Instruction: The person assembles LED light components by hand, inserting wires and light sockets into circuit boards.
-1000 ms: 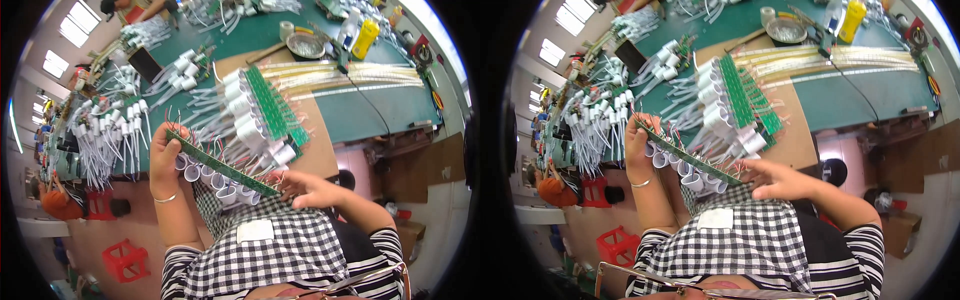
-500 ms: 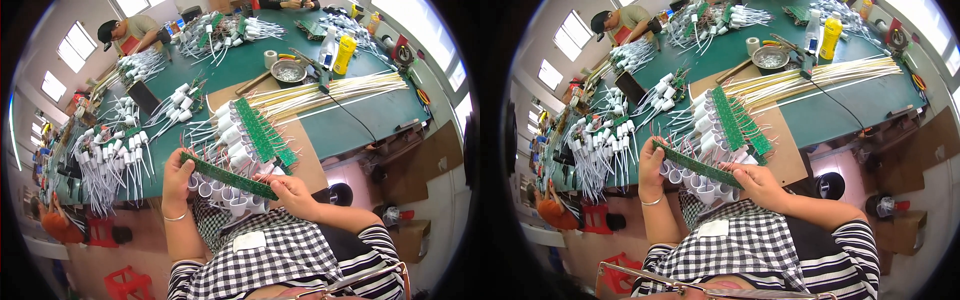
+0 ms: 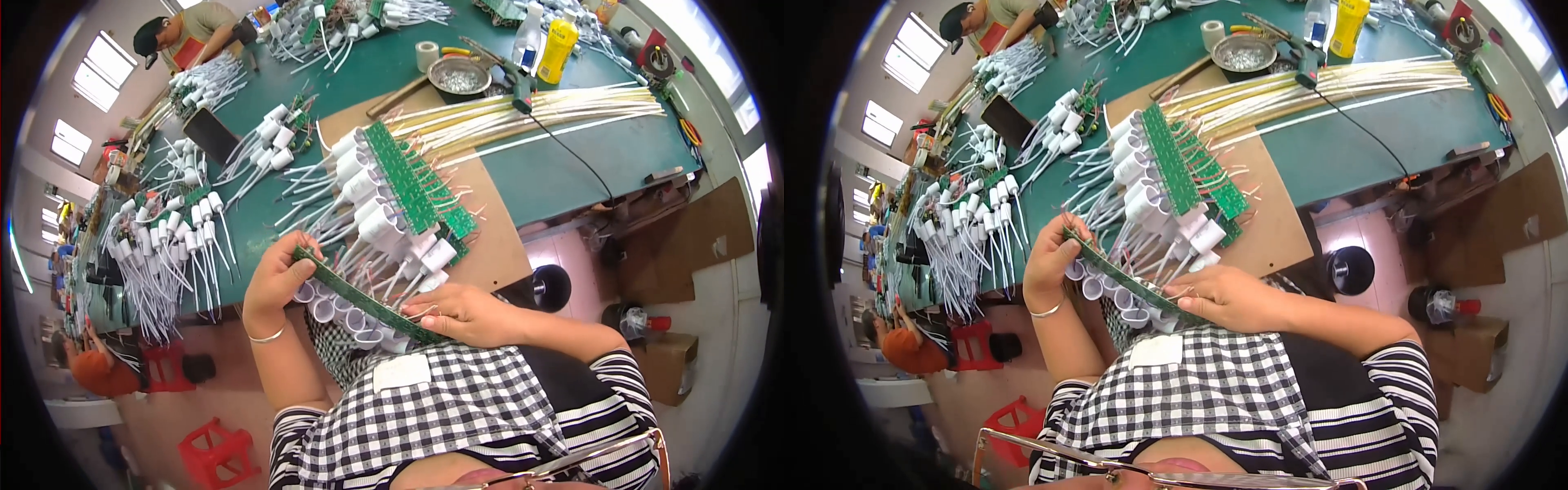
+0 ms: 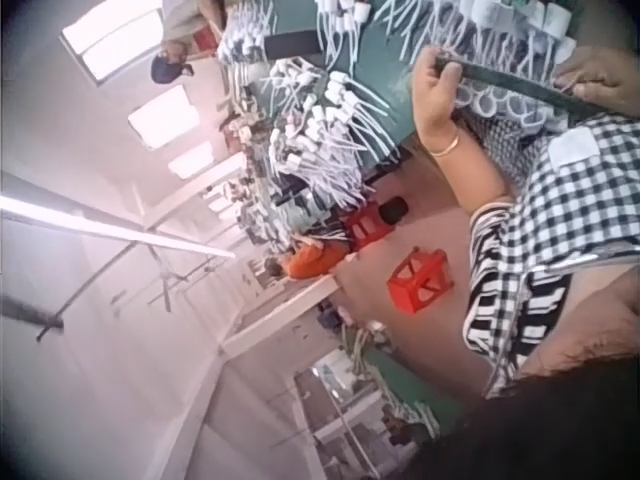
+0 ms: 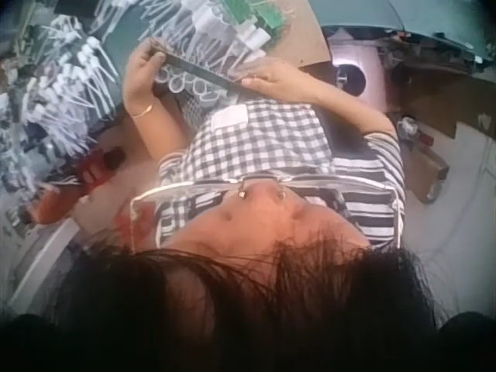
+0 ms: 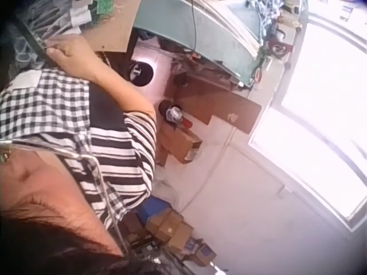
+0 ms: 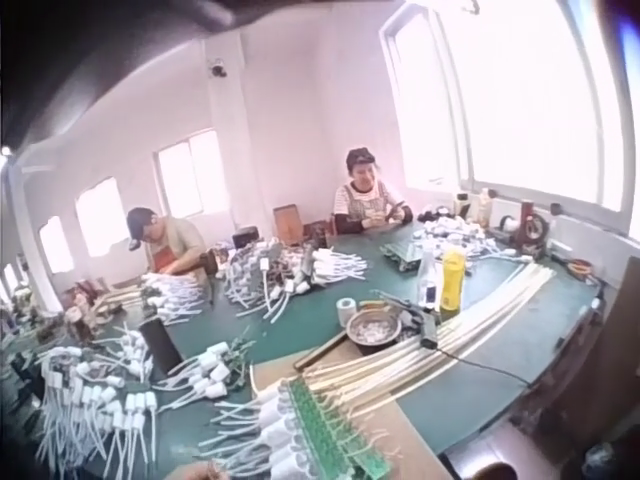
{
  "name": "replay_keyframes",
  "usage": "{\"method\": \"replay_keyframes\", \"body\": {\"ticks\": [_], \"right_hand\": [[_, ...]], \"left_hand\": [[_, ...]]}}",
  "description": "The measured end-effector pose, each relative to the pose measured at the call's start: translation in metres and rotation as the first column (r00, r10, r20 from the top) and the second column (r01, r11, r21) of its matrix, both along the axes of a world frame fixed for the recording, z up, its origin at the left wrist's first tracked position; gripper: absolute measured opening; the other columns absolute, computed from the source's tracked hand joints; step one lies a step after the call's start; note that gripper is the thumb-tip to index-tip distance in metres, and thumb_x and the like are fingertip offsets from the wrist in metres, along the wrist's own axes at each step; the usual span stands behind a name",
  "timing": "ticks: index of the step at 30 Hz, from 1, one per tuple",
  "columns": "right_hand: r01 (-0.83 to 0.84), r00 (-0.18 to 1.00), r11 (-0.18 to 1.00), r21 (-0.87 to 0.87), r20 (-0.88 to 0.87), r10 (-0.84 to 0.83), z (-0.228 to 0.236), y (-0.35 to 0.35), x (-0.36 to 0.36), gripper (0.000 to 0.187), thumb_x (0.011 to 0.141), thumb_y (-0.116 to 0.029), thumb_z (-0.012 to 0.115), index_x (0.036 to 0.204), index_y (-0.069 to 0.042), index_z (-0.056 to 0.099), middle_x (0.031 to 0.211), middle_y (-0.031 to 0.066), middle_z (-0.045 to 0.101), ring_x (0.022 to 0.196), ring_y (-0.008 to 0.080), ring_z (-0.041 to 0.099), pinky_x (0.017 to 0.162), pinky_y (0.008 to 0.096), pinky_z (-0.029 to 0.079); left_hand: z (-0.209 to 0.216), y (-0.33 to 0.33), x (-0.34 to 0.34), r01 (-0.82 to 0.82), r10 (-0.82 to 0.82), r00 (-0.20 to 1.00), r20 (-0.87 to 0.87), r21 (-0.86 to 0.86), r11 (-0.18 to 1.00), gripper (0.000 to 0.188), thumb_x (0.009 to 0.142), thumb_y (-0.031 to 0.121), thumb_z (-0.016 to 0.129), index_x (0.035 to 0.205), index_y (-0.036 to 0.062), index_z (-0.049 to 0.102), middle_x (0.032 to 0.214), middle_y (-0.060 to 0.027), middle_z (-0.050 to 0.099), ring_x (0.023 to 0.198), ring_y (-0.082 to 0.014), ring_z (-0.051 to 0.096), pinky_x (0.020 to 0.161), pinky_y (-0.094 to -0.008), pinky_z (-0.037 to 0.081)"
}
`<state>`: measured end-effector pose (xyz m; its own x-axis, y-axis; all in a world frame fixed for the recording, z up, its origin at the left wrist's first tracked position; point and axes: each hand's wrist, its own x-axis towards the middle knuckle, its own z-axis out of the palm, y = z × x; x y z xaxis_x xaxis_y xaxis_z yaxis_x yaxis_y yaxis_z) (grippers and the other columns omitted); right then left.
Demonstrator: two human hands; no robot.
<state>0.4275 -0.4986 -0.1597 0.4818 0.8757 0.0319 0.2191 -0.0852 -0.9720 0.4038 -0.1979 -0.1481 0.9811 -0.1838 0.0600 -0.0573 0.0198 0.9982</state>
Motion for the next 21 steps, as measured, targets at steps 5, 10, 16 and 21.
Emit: {"method": "replay_keyframes", "body": {"ticks": [5,10,16,21], "right_hand": [[0.115,0.832,0.977,-0.179,0.554,0.004,0.019,-0.024,0.006,0.029,0.086,-0.028,0.052,0.07,-0.004,0.057,0.067,0.0128,0.057,0.069,0.0314,0.056,0.064,0.0419,0.045],[0.343,0.889,0.922,-0.178,0.38,-0.257,0.023,-0.066,0.021,0.03,0.088,-0.024,0.051,0.067,-0.002,0.053,0.063,0.0126,0.053,0.062,0.0308,0.053,0.057,0.0375,0.044],[-0.026,0.997,0.952,-0.304,-0.078,0.002,0.004,-0.044,0.015,0.064,0.07,-0.046,0.069,0.114,-0.002,0.052,0.089,0.0111,0.061,0.075,0.0218,0.058,0.069,0.0327,0.047],[-0.079,0.994,0.956,-0.281,0.055,0.098,-0.009,-0.029,0.01,0.033,0.082,-0.036,0.06,0.08,-0.003,0.06,0.073,0.0105,0.06,0.068,0.0256,0.057,0.062,0.0361,0.044]], "left_hand": [[-0.009,-0.015,0.006,0.026,-0.009,0.994,-0.112,0.145,0.989,0.028,0.085,0.028,0.059,0.094,0.0025,0.052,0.085,0.0006,0.048,0.077,-0.0073,0.04,0.07,-0.0213,0.035],[-0.011,-0.017,0.007,0.016,0.013,0.988,-0.153,0.187,0.982,0.029,0.085,0.028,0.059,0.095,0.0018,0.052,0.08,0.0026,0.046,0.073,-0.0069,0.04,0.067,-0.0214,0.034],[-0.008,-0.027,0.015,0.051,-0.034,0.995,-0.091,0.195,0.979,0.027,0.086,0.028,0.057,0.091,0.0028,0.051,0.078,0.0017,0.046,0.072,-0.007,0.04,0.066,-0.0216,0.035],[-0.006,-0.029,0.008,0.015,0.002,0.995,-0.097,0.174,0.985,0.026,0.086,0.028,0.057,0.091,0.0025,0.051,0.079,0.0018,0.047,0.072,-0.007,0.04,0.066,-0.0219,0.036]]}}
